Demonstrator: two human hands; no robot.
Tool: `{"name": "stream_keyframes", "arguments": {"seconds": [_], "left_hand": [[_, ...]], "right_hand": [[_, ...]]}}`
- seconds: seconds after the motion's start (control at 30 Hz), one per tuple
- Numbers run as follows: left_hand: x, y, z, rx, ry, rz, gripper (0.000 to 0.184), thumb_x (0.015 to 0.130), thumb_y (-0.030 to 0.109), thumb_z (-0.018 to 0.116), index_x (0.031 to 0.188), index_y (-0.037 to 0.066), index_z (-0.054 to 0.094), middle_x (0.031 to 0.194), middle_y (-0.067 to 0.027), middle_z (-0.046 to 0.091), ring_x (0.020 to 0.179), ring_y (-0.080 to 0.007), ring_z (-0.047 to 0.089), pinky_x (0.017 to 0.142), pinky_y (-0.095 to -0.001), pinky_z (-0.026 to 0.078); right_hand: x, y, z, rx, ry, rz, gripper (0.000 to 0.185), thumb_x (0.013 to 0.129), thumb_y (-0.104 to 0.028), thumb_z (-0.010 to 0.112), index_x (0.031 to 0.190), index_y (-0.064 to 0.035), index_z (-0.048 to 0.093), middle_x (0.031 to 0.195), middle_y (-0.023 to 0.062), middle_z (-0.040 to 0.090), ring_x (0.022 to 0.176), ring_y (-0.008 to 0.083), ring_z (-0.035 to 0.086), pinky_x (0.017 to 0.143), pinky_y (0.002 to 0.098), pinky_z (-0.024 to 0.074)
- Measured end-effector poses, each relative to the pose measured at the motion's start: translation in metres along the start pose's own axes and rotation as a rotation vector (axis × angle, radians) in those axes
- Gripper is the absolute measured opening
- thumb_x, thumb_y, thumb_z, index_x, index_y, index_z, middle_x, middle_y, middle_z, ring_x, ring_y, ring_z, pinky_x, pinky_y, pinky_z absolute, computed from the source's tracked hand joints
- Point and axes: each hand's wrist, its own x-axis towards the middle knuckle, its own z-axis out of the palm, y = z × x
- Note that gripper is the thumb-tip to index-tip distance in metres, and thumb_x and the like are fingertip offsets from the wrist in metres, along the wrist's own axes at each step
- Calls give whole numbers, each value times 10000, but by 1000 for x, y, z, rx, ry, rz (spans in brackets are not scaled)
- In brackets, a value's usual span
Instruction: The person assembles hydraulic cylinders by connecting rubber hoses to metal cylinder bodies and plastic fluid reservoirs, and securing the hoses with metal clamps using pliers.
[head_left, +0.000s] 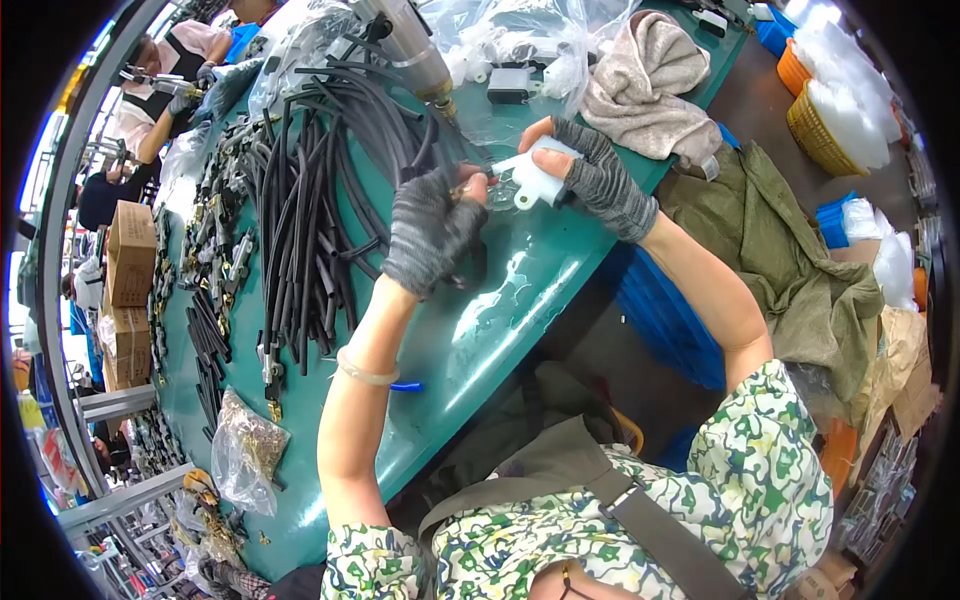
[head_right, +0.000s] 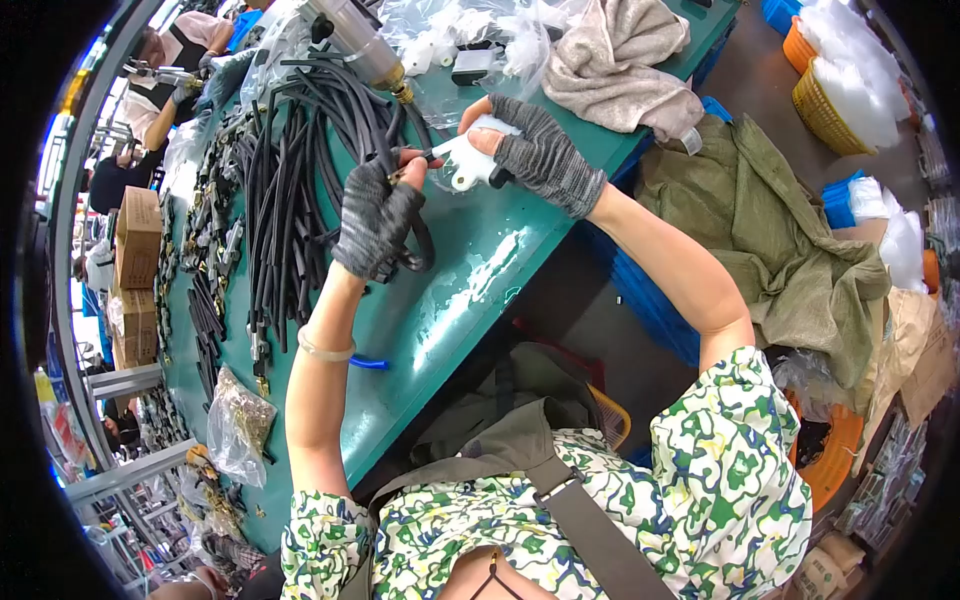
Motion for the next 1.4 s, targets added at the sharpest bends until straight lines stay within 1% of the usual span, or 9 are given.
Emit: {"name": "stream_keyframes", "arguments": {"seconds": [0.17,0.3,0.47,0.57,0.73,0.83,1.03,1.27,1.4], "left_hand": [[-14,19,4,-12,20,16,167,850,115,577,949,0,646,571,-53,560,519,-75,503,496,-258,410],[-21,35,-7,-74,-135,0,172,874,150,561,943,23,654,566,-13,555,492,-60,469,482,-245,380],[-31,50,-6,-213,-200,-109,222,903,180,536,981,-7,624,531,27,543,483,-54,501,482,-228,409],[-38,56,-4,-226,-248,-100,227,908,192,535,975,-6,626,524,23,546,486,-73,542,473,-240,414],[-41,50,9,167,-48,281,187,841,151,622,945,-3,638,530,-79,555,480,-170,582,513,-288,457],[-47,51,12,103,-21,313,206,845,168,626,955,-6,637,576,-75,578,496,-169,585,513,-289,457],[-60,69,7,-52,-191,-11,250,851,195,630,1003,-4,639,677,-102,627,609,-132,593,596,-273,461],[-75,65,18,126,-31,232,274,849,214,630,1022,1,637,720,-120,642,618,-181,614,603,-303,473],[-80,66,16,-71,-128,50,346,861,274,606,1099,23,611,731,-108,622,643,-187,596,627,-299,463]], "right_hand": [[-18,-14,4,48,10,27,217,870,-270,542,968,-81,582,822,13,589,753,68,530,625,216,436],[-30,-32,5,-57,-7,-44,166,868,-224,546,948,-85,587,769,12,593,702,71,546,614,244,463],[-41,-45,7,-383,2,-326,151,804,-112,568,951,-81,559,751,119,611,701,236,632,646,316,496],[-45,-52,6,-359,-46,-329,159,797,-104,576,952,-75,557,749,110,615,699,228,633,642,319,496],[-52,-65,6,-333,-97,-186,167,786,-98,582,948,-70,551,724,112,609,687,236,636,628,317,495],[-57,-64,7,-377,-115,-256,163,787,-96,579,946,-68,553,721,107,608,666,245,634,602,323,494],[-61,-68,0,-552,-291,-466,171,749,-126,576,901,-48,569,710,93,603,601,273,611,555,334,489],[-65,-73,5,-336,-278,-240,196,776,-90,578,965,-61,534,749,112,590,664,236,616,577,326,484],[-70,-69,9,-325,-326,-179,178,805,-112,561,971,-57,527,776,96,584,703,186,602,622,305,477]]}}
